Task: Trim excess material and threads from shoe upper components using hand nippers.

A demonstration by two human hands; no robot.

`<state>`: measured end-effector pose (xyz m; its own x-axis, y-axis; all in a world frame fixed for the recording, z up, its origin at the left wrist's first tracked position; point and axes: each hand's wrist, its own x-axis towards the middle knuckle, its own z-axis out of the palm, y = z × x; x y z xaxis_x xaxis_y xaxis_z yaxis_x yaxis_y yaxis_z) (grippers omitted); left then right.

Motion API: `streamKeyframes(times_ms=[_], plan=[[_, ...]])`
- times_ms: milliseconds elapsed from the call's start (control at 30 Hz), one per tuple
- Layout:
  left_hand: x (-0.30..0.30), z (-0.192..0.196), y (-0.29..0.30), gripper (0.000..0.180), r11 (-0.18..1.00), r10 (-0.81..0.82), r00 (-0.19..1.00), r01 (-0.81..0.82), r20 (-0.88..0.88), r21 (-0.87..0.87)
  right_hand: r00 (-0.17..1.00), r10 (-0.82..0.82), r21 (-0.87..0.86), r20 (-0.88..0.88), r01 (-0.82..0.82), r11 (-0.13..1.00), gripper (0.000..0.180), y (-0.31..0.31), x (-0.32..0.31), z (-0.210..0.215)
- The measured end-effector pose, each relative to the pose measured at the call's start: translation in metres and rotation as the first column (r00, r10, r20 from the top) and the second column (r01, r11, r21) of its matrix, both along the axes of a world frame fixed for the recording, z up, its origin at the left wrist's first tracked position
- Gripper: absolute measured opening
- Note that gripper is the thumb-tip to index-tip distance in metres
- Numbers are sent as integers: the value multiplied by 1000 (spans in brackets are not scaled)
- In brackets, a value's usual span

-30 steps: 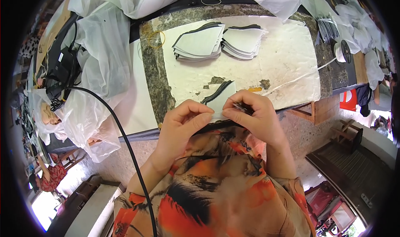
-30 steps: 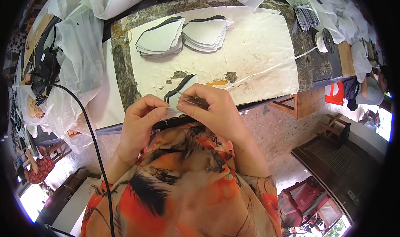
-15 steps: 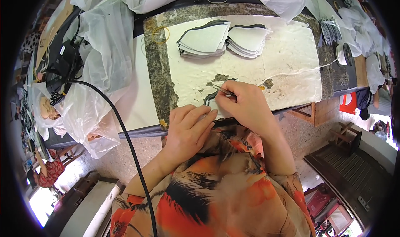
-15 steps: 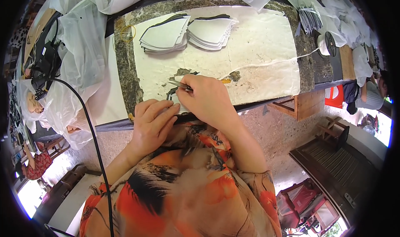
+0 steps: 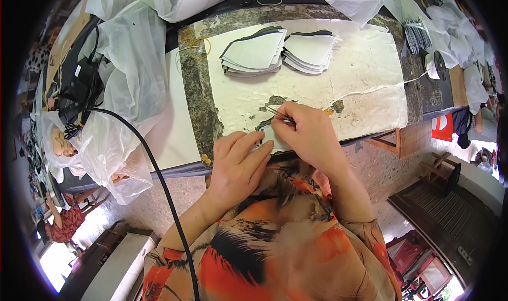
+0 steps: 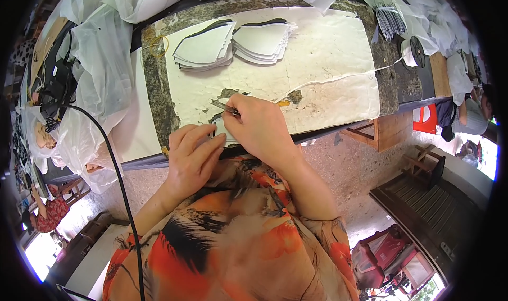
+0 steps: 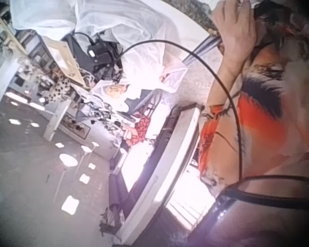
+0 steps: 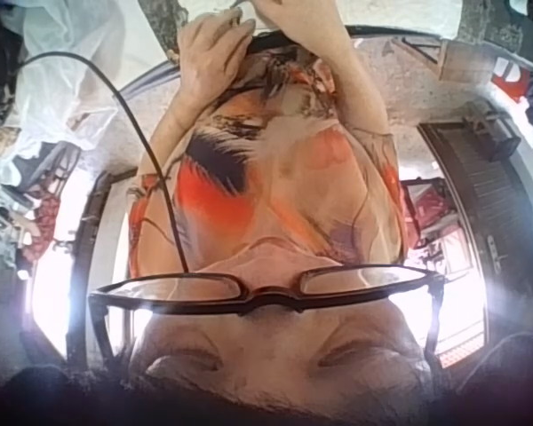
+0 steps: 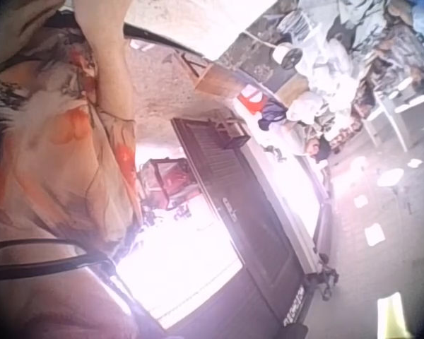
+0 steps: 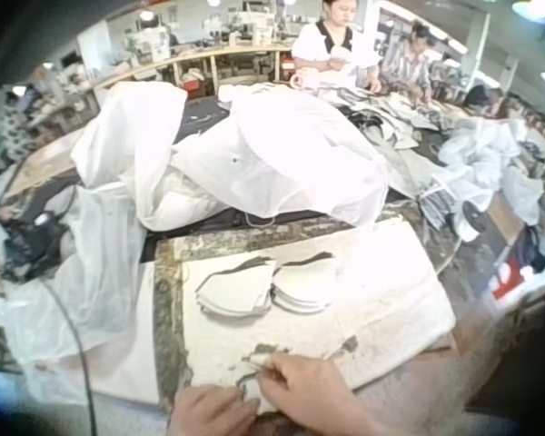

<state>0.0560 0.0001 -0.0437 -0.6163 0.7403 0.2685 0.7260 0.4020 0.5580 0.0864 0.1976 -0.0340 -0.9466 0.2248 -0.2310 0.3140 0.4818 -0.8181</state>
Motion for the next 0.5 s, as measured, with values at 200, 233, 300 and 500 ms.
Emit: streamKeyframes(times_ms=[200,233,300,500], plan=[[-8,9,8,20,997,-10,1000,11,10,-77,999,41,26,4,-41,999,18,3,-2,3],[-8,9,8,20,997,-10,1000,10,10,-78,999,41,26,5,-41,999,18,4,-3,4],[-7,8,9,18,996,-4,1000,4,1,-85,998,43,-5,38,-42,999,18,5,-4,6],[-4,5,9,20,996,28,999,-31,-33,-89,997,65,40,40,-67,997,18,8,-6,7]])
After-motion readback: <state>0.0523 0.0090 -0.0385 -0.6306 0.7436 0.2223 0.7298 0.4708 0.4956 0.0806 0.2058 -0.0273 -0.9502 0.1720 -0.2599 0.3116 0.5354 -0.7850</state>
